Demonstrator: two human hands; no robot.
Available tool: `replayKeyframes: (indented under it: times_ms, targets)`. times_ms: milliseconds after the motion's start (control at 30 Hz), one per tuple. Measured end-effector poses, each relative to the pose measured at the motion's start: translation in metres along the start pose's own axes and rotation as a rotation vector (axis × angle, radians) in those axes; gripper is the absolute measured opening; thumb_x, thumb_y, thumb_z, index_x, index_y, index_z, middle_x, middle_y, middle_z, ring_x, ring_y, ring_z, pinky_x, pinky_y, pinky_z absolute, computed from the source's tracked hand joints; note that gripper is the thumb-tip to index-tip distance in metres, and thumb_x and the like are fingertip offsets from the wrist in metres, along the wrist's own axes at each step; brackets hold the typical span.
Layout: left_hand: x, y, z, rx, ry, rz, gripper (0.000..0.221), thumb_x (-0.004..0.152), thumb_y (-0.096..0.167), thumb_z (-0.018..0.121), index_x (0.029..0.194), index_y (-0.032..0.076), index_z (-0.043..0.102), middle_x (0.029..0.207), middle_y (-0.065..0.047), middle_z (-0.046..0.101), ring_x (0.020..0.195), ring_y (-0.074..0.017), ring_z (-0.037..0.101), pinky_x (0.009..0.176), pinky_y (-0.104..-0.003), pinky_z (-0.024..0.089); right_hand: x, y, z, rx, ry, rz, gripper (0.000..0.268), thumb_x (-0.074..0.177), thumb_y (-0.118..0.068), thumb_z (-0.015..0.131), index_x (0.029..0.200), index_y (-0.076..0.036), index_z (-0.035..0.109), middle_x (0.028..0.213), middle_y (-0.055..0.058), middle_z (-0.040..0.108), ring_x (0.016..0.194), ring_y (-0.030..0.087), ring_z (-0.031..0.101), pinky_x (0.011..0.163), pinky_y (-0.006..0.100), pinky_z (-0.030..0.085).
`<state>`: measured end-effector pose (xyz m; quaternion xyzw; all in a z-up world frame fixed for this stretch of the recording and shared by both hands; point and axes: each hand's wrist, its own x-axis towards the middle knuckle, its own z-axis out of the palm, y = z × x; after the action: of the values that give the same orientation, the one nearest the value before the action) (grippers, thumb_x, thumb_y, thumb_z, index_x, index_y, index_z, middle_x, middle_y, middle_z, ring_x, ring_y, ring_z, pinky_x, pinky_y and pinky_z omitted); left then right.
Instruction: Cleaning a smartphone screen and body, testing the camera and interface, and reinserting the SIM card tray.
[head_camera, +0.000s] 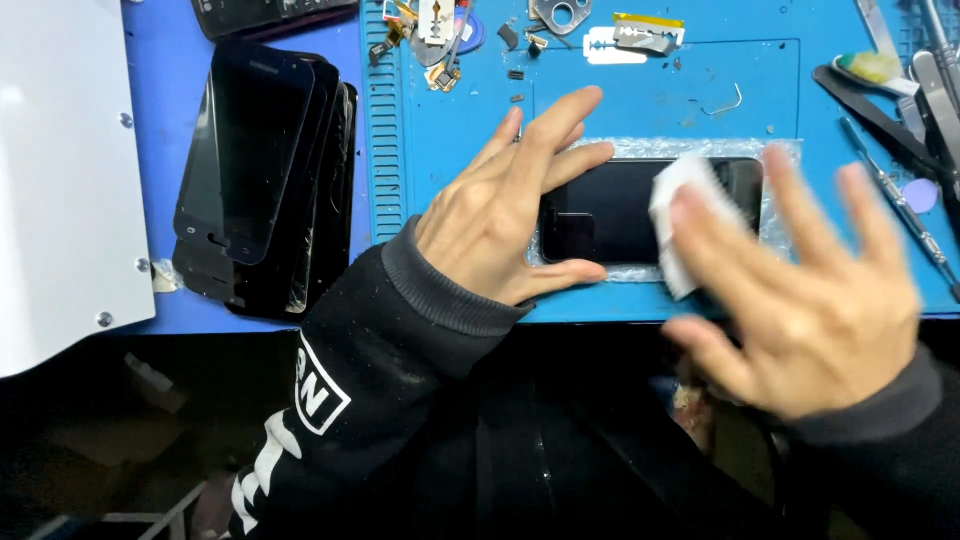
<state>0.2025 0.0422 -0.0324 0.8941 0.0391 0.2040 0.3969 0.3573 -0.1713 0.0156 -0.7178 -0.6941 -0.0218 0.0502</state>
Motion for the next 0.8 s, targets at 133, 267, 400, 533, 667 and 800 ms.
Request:
replayKeyframes:
  times_ms: [133, 267, 400, 533, 667, 800]
  targets:
    - [0.005, 0.004, -0.002, -0.019, -0.008, 0.017, 0.114, 0.071, 0.032, 0.097, 0.152, 0.002, 0.024, 0.142, -0.016, 0.063, 0.138, -0.0335, 0.057, 0.124, -0.057, 0.032, 0.002, -0.006, 0.001, -0.064, 0.004, 0.016, 0.067, 0.091, -0.054, 0.060, 0.138, -0.007, 0.068, 0.145, 0.011, 0.064, 0.142, 0.043, 0.049, 0.120, 0.062, 0.025]
    - [0.001, -0.001, 0.000, -0.004, -0.005, -0.001, 0.116, 0.073, 0.036, 0.098, 0.156, 0.003, 0.023, 0.144, -0.010, 0.064, 0.141, -0.0318, 0.058, 0.127, -0.057, 0.033, -0.010, 0.010, 0.000, 0.041, -0.006, -0.003, 0.062, 0.094, -0.051, 0.058, 0.138, -0.008, 0.068, 0.144, 0.010, 0.064, 0.144, 0.043, 0.047, 0.121, 0.062, 0.024]
    - [0.003, 0.001, -0.002, 0.000, 0.002, 0.023, 0.113, 0.069, 0.032, 0.097, 0.151, 0.002, 0.026, 0.137, -0.011, 0.065, 0.137, -0.0345, 0.057, 0.123, -0.059, 0.033, 0.004, 0.008, -0.001, -0.183, -0.013, 0.089, 0.063, 0.094, -0.048, 0.060, 0.140, -0.007, 0.069, 0.146, 0.010, 0.065, 0.146, 0.045, 0.048, 0.120, 0.061, 0.025]
    - [0.001, -0.002, 0.001, 0.000, -0.006, 0.012, 0.114, 0.072, 0.031, 0.098, 0.155, 0.002, 0.026, 0.149, -0.012, 0.060, 0.140, -0.0319, 0.058, 0.127, -0.058, 0.034, 0.003, -0.005, 0.002, -0.015, 0.014, 0.020, 0.065, 0.090, -0.051, 0.063, 0.138, -0.008, 0.069, 0.142, 0.011, 0.066, 0.142, 0.042, 0.050, 0.119, 0.061, 0.029]
    - [0.001, -0.001, 0.000, -0.022, -0.011, 0.008, 0.116, 0.069, 0.032, 0.099, 0.153, -0.001, 0.025, 0.142, -0.011, 0.061, 0.139, -0.0338, 0.057, 0.125, -0.059, 0.032, 0.008, 0.016, -0.004, -0.210, -0.034, 0.014, 0.066, 0.086, -0.052, 0.065, 0.136, -0.009, 0.070, 0.140, 0.011, 0.067, 0.140, 0.042, 0.051, 0.117, 0.060, 0.030]
    - [0.003, 0.000, 0.001, -0.038, 0.020, 0.049, 0.112, 0.070, 0.028, 0.098, 0.151, 0.001, 0.025, 0.145, -0.016, 0.059, 0.136, -0.0346, 0.057, 0.122, -0.059, 0.034, 0.005, -0.001, -0.001, -0.158, -0.019, -0.031, 0.067, 0.087, -0.052, 0.064, 0.136, -0.008, 0.070, 0.142, 0.012, 0.068, 0.140, 0.043, 0.052, 0.117, 0.061, 0.030]
